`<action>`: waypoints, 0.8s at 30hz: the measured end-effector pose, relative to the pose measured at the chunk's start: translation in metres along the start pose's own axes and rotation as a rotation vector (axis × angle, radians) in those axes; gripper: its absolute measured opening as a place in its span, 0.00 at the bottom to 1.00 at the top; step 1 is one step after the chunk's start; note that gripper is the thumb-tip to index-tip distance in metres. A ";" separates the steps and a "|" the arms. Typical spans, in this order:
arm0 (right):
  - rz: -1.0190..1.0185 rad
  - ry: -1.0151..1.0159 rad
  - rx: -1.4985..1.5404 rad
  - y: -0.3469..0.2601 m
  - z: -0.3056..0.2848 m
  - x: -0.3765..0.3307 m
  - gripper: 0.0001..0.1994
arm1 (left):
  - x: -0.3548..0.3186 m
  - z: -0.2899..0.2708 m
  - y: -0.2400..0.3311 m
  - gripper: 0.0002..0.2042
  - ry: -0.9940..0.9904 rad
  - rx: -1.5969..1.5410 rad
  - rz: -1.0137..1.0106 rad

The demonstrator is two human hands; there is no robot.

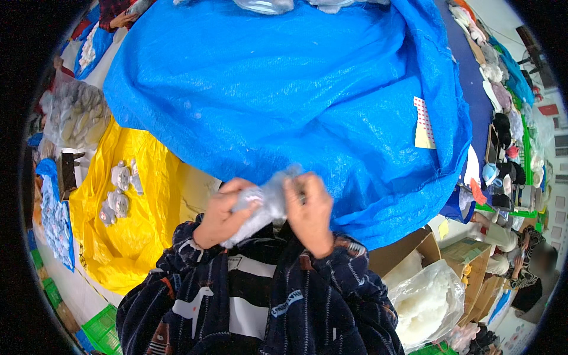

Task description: The person uses small scissors to trim loose threads and edges on gray stuffed bear toys. They handle each toy one at a time, rotate it to access different sides, and place the trimmed toys onto a blue tarp. The process is repeated for multiple toys.

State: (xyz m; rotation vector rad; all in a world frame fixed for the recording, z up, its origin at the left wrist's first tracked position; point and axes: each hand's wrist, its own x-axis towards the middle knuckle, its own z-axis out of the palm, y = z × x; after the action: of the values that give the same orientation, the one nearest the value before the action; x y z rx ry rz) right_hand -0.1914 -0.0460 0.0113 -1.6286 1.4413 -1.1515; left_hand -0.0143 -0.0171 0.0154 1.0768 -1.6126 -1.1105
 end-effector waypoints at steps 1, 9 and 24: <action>0.044 0.066 -0.027 0.005 -0.004 0.005 0.10 | -0.001 -0.005 0.002 0.07 0.063 -0.008 -0.020; 0.126 -0.134 0.245 -0.035 -0.019 0.007 0.07 | 0.003 -0.011 0.006 0.08 0.132 -0.084 -0.136; -0.084 -0.357 0.165 -0.050 0.003 0.003 0.06 | -0.007 -0.013 -0.008 0.08 0.413 -0.172 -0.056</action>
State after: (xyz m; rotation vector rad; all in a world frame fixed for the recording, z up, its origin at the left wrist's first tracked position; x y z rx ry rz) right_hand -0.1684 -0.0405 0.0561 -1.6879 1.0336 -0.9383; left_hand 0.0010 -0.0148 0.0090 1.1529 -1.1493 -0.9667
